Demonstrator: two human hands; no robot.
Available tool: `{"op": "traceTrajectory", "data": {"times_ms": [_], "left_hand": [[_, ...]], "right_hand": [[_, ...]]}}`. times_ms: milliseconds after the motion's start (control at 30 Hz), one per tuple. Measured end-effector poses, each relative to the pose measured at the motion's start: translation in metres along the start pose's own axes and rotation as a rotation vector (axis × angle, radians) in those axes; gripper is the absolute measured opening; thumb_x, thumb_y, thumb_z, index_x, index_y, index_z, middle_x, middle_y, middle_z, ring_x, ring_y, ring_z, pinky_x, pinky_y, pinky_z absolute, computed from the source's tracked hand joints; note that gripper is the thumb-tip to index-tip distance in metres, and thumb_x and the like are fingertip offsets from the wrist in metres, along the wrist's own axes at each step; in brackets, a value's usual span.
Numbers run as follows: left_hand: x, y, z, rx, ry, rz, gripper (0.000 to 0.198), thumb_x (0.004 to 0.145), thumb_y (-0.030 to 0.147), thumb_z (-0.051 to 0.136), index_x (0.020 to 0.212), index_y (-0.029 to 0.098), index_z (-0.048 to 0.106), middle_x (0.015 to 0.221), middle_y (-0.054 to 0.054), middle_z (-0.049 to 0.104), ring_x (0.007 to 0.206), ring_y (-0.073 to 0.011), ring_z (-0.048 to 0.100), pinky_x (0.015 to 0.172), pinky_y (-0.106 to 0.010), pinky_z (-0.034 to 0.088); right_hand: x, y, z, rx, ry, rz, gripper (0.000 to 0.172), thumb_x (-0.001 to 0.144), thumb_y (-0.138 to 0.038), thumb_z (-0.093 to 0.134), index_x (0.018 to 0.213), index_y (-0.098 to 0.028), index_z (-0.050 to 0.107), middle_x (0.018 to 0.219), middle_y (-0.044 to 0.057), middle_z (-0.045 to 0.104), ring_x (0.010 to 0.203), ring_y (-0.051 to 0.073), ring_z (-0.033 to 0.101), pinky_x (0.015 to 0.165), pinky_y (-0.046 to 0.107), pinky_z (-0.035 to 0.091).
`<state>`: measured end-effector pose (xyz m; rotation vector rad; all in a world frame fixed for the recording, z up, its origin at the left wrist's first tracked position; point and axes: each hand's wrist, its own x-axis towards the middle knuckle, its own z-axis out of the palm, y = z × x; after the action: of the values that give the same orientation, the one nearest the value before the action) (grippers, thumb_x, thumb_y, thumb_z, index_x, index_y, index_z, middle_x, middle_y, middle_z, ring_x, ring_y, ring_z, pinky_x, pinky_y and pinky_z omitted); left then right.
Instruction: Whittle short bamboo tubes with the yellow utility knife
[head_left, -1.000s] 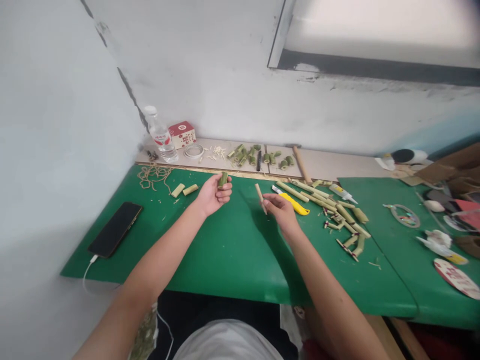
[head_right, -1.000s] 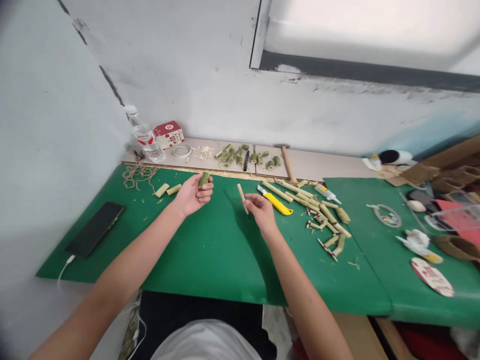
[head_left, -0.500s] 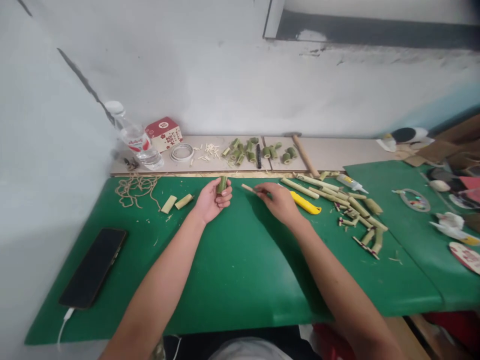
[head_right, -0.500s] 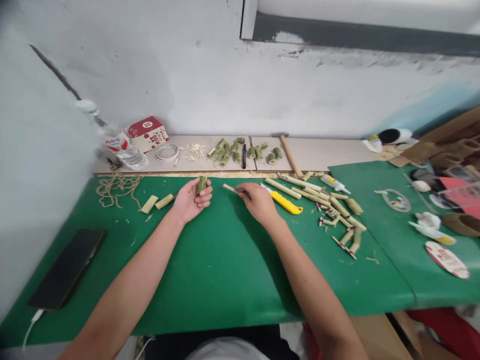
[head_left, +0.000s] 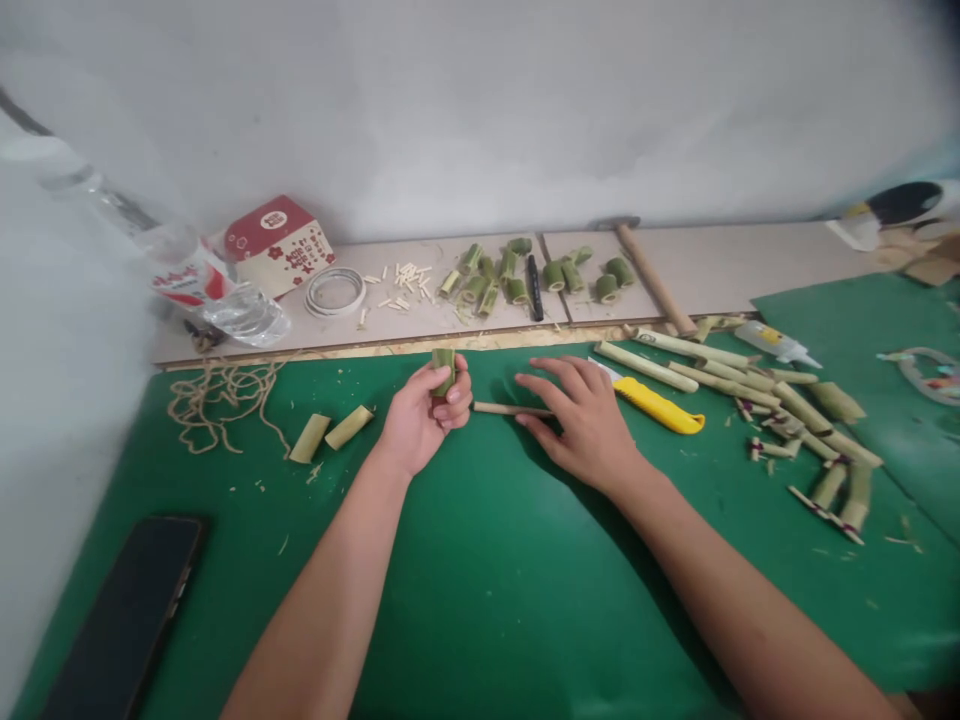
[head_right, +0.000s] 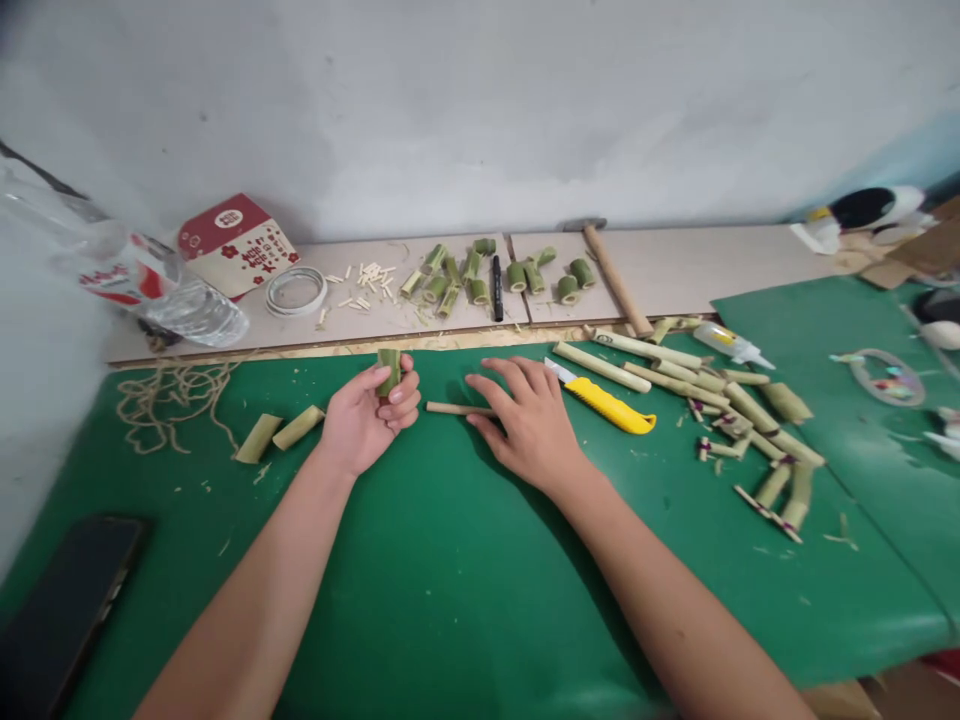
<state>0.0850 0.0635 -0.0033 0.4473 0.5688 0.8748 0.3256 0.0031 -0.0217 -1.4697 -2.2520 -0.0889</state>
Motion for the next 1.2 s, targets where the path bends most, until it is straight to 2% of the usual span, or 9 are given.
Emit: {"op": "traceTrajectory", "data": {"times_ms": [133,233,300,467,700,933,1200], "left_hand": [[-0.002,-0.001,0.003,0.031,0.013,0.025,0.021,0.083,0.026,0.079,0.096,0.015,0.067,0.066,0.006,0.046,0.049,-0.0051,0.029,0.047,-0.018,0.030],[-0.003,-0.001,0.004,0.058,0.021,0.043,0.022,0.082,0.027,0.080,0.095,0.015,0.067,0.066,0.006,0.046,0.049,-0.0051,0.028,0.047,-0.019,0.029],[-0.003,-0.001,0.005,0.076,0.027,0.050,0.022,0.081,0.027,0.080,0.095,0.016,0.067,0.066,0.006,0.046,0.048,-0.0052,0.028,0.047,-0.019,0.029],[-0.003,-0.001,0.004,0.109,0.032,0.061,0.019,0.084,0.026,0.078,0.096,0.015,0.067,0.067,0.006,0.046,0.049,-0.0057,0.030,0.048,-0.019,0.031],[-0.003,0.000,0.007,0.139,0.070,0.048,0.007,0.095,0.024,0.064,0.094,0.017,0.066,0.066,0.005,0.045,0.047,-0.0063,0.030,0.047,-0.019,0.031],[-0.003,0.003,0.011,0.118,0.100,0.013,0.008,0.097,0.024,0.064,0.093,0.017,0.065,0.065,0.005,0.046,0.046,-0.0062,0.034,0.046,-0.020,0.032],[-0.002,0.004,0.016,0.102,0.160,-0.023,0.019,0.104,0.033,0.064,0.091,0.019,0.063,0.063,0.005,0.045,0.043,-0.0063,0.033,0.045,-0.021,0.031]], "right_hand": [[0.001,-0.003,-0.009,-0.003,-0.061,-0.007,0.027,0.105,-0.041,0.065,0.127,-0.026,0.071,0.148,0.014,0.069,0.137,0.039,0.056,0.117,0.064,0.040],[0.000,0.008,-0.021,-0.003,-0.128,-0.021,0.022,0.102,-0.039,0.066,0.119,-0.026,0.072,0.150,0.012,0.069,0.146,0.041,0.049,0.126,0.068,0.028],[-0.001,0.019,-0.030,0.017,-0.173,-0.019,0.020,0.100,-0.041,0.068,0.112,-0.026,0.073,0.148,0.011,0.070,0.149,0.043,0.046,0.127,0.071,0.025],[-0.004,0.035,-0.043,0.117,-0.228,-0.018,0.015,0.096,-0.041,0.073,0.100,-0.026,0.076,0.139,0.012,0.074,0.148,0.045,0.046,0.121,0.070,0.031],[-0.001,0.023,-0.030,0.195,-0.216,-0.068,0.007,0.094,-0.031,0.073,0.095,-0.026,0.078,0.131,0.011,0.077,0.143,0.043,0.050,0.117,0.067,0.035],[0.000,0.021,-0.029,0.203,-0.261,-0.042,0.009,0.094,-0.030,0.071,0.097,-0.029,0.079,0.132,0.008,0.077,0.144,0.042,0.050,0.117,0.066,0.037],[-0.001,0.027,-0.030,0.207,-0.259,-0.028,0.011,0.095,-0.030,0.070,0.099,-0.029,0.080,0.132,0.008,0.076,0.144,0.043,0.049,0.117,0.066,0.034]]}}
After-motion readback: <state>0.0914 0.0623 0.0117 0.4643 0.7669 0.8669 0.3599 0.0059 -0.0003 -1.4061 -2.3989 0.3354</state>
